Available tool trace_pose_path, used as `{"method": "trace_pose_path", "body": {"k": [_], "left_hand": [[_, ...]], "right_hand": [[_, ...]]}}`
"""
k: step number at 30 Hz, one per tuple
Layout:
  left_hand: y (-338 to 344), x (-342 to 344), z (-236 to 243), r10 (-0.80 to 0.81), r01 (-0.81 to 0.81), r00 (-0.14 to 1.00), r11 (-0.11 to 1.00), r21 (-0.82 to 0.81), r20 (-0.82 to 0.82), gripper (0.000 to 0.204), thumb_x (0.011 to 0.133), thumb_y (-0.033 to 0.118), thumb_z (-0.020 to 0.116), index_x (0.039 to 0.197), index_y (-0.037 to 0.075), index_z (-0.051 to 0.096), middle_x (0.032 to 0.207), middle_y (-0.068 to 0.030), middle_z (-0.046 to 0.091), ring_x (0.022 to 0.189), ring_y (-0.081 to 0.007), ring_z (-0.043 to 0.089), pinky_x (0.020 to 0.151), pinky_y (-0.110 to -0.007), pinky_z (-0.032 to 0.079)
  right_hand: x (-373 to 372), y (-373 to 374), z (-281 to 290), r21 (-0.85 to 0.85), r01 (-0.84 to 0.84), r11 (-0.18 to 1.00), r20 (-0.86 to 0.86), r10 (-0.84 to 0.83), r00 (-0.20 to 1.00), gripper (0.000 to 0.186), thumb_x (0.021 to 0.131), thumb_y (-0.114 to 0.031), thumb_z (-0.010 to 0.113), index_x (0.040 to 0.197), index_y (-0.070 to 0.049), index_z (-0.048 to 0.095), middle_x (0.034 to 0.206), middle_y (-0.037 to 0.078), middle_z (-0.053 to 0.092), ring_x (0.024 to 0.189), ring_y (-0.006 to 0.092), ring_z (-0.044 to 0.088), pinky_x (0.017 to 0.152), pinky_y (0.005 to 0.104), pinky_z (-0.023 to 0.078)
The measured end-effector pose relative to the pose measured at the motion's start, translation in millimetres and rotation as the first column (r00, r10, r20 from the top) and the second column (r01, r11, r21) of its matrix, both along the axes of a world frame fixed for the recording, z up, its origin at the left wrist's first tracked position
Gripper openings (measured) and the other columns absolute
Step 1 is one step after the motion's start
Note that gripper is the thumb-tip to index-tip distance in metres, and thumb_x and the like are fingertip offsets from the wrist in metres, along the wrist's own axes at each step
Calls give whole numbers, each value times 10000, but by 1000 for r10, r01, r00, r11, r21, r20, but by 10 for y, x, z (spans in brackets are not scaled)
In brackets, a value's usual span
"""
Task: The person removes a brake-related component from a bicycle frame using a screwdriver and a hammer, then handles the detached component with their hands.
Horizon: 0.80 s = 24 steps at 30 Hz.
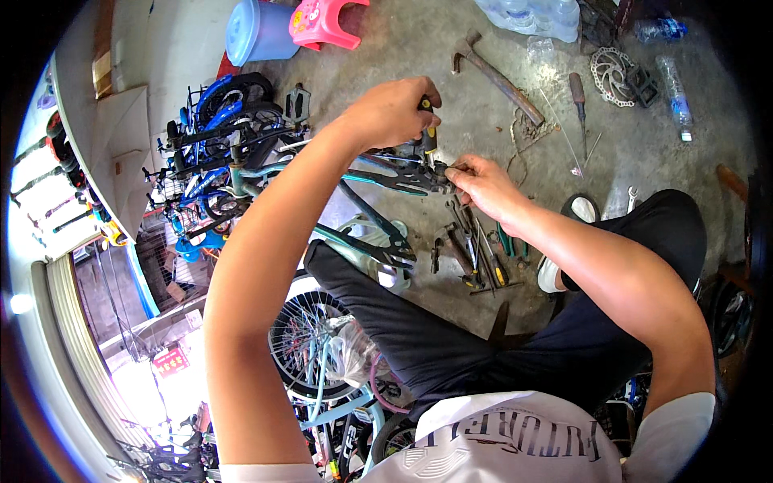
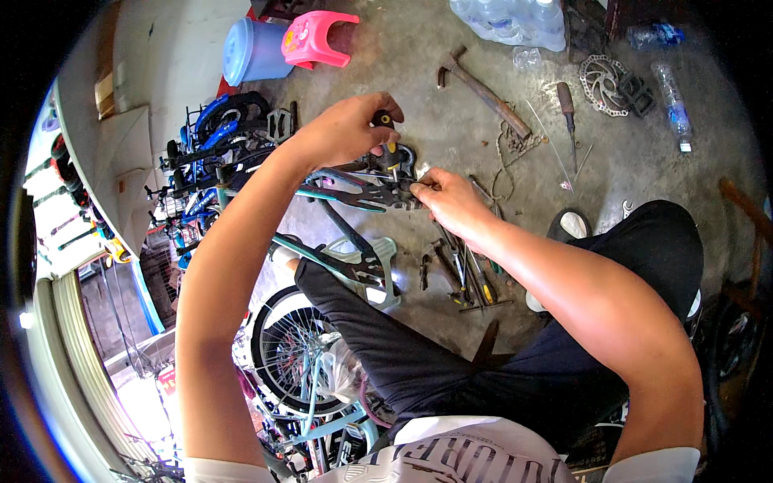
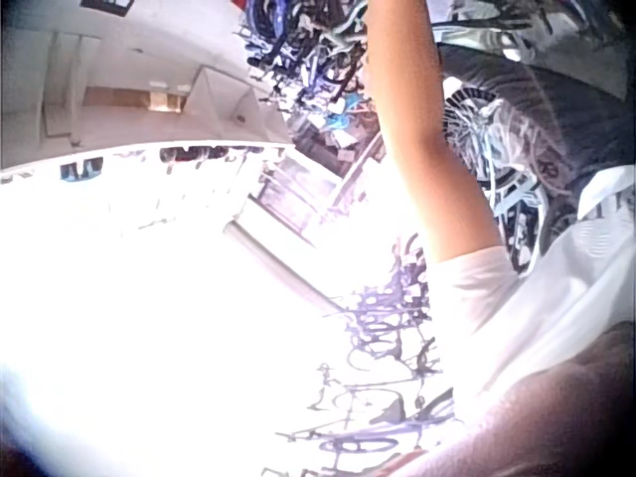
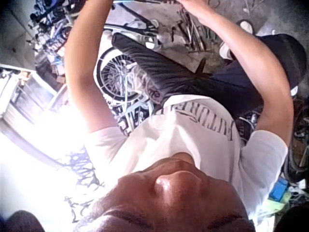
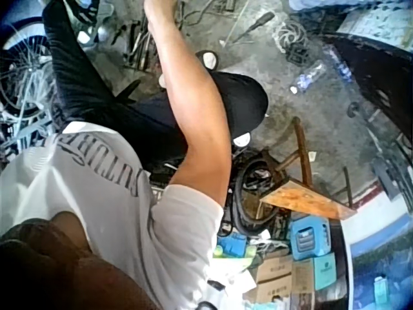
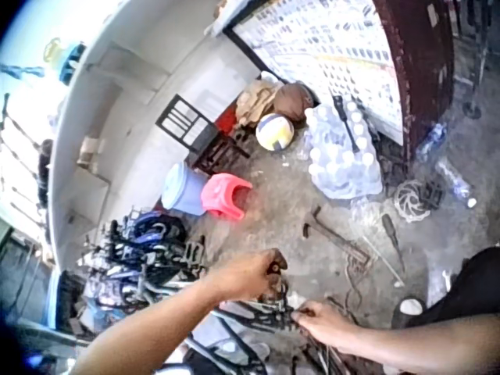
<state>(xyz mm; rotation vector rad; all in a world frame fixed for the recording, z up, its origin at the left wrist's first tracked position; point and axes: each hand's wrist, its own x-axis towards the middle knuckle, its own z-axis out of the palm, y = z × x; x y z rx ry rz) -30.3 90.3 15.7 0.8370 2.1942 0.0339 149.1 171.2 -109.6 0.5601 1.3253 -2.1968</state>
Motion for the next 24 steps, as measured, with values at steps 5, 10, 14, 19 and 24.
{"method": "trace_pose_path", "body": {"k": [5, 10, 14, 19, 24], "left_hand": [[70, 49, -186, -109, 109, 985, 994, -3, -131, 336, 916, 196, 723, 1189, 8, 670, 1034, -201, 738, 924, -337, 727, 857, -432, 552], [119, 107, -218, -131, 127, 981, 991, -36, -145, 351, 901, 238, 740, 1164, 7, 706, 1101, -233, 735, 1058, -416, 695, 915, -475, 543], [137, 98, -242, -162, 147, 972, 985, -94, -170, 340, 901, 227, 731, 1153, 0, 707, 1083, -243, 734, 1054, -427, 693, 899, -484, 548], [441, 212, -185, -227, 134, 957, 897, -421, -179, 273, 882, 187, 727, 1094, 17, 752, 1084, -222, 748, 1028, -391, 729, 845, -483, 580], [730, 365, -144, -429, 310, 901, 736, -602, -60, 292, 907, 173, 663, 1150, 22, 717, 1088, -211, 753, 1055, -389, 728, 852, -478, 585]], "right_hand": [[9, -27, -40, 10, 8, 1000, -30, -7, 1000, 300, 1021, -287, 627, 1141, -23, 702, 834, 14, 623, 745, 120, 553, 686, 305, 467], [23, -35, -34, 12, 33, 999, -42, -33, 999, 318, 1020, -278, 620, 1174, -19, 725, 778, 7, 606, 693, 112, 534, 650, 303, 451], [23, -49, -60, 19, 2, 1000, -36, -1, 999, 311, 1028, -266, 619, 1209, -32, 715, 797, -27, 573, 692, 90, 517, 624, 264, 427], [21, -82, -93, -11, 25, 1000, -38, -25, 999, 312, 1029, -265, 622, 1209, -28, 714, 809, -22, 586, 685, 92, 517, 627, 262, 433], [18, -45, -42, -34, 31, 999, -28, -32, 999, 310, 1033, -263, 619, 1224, -35, 706, 846, -22, 598, 703, 88, 527, 650, 262, 446]]}}
